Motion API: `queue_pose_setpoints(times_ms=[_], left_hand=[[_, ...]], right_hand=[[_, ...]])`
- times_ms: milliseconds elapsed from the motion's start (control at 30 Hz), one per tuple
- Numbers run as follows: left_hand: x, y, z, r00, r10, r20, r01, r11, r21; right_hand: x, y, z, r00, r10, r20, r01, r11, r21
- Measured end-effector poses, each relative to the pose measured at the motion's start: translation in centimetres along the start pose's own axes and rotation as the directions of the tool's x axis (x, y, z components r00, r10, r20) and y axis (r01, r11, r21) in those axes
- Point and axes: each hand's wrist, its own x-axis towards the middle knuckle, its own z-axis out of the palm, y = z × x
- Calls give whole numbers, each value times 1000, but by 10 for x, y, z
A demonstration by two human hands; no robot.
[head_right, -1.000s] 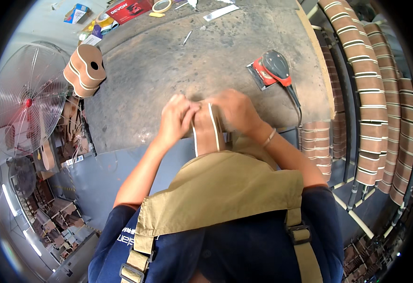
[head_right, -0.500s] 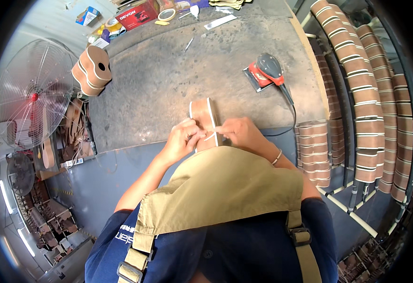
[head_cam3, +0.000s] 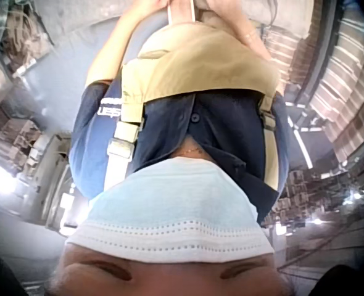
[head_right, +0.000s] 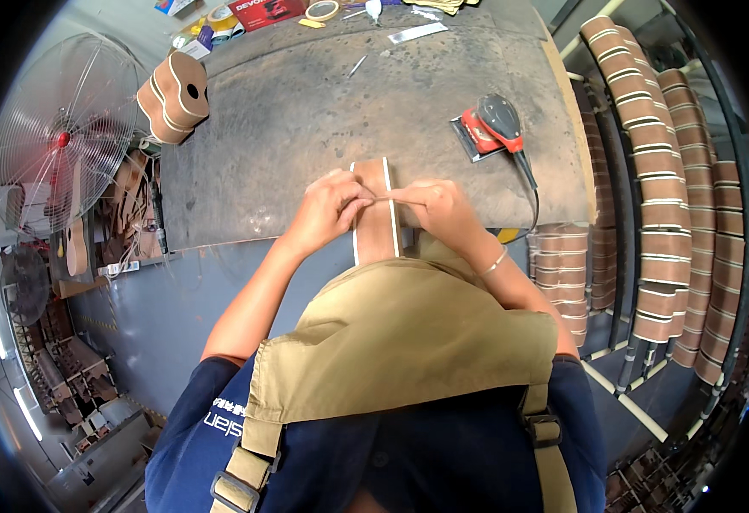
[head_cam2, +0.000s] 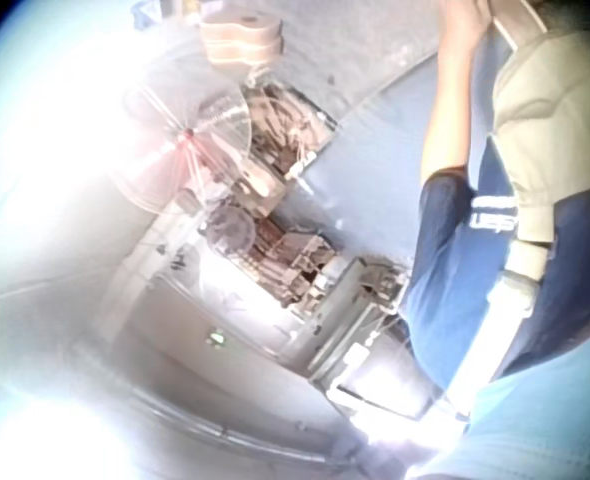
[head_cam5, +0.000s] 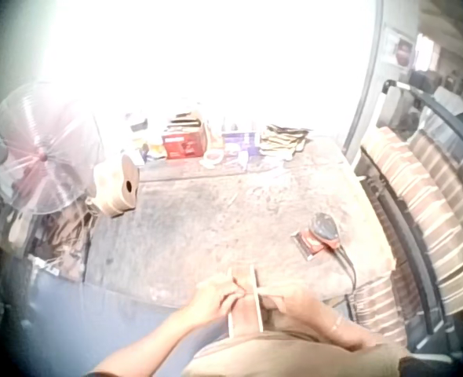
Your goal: The person sands the sides of a wooden instrument body and marks the edges with a tool, then checks the alignment of the wooden components at the workbench.
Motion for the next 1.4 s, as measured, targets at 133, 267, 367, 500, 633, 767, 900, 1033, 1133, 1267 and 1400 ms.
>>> queue_pose_setpoints(times_ms=[133, 267, 367, 500, 633, 767, 900, 1033, 1133, 1267, 1400], left_hand=[[-21, 3, 9, 998, -12, 62, 16, 997, -73], [-43, 43, -7, 984, 57, 166, -26, 983, -183], [-48, 42, -12, 943, 91, 320, 3, 959, -282], [-21, 45, -32, 776, 7, 630, 211, 939, -271], [11, 41, -37, 956, 154, 250, -194, 970, 146], [35, 9, -10, 880, 391, 271, -473, 777, 415], [39, -8, -12, 774, 399, 492, -579, 762, 292], [-17, -10, -44, 967, -16, 254, -68, 946, 317], [-58, 1, -15, 889, -450, -88, 457, 854, 247], [-84, 30, 42, 800, -573, -176, 568, 819, -86], [-96, 25, 80, 780, -625, -37, 615, 776, -141]], right_hand=[[-23, -7, 12, 998, 67, 10, -68, 995, 76], [-54, -53, -8, 972, 160, 172, -211, 917, 337], [-68, -68, -14, 904, 288, 315, -395, 845, 361], [-65, -72, -25, 923, 245, 298, -334, 894, 299], [-71, -74, -19, 932, 361, -36, -348, 918, 190], [-88, -61, -7, 849, 483, -216, -381, 842, 382], [-102, -75, -10, 784, 541, -304, -396, 814, 425], [-102, -77, -11, 739, 528, -418, -337, 827, 450], [-83, -72, -3, 762, 442, -474, -226, 867, 444], [-22, -78, 21, 839, 167, -518, -70, 977, 200], [8, -51, 51, 887, -9, -461, 36, 998, 51]])
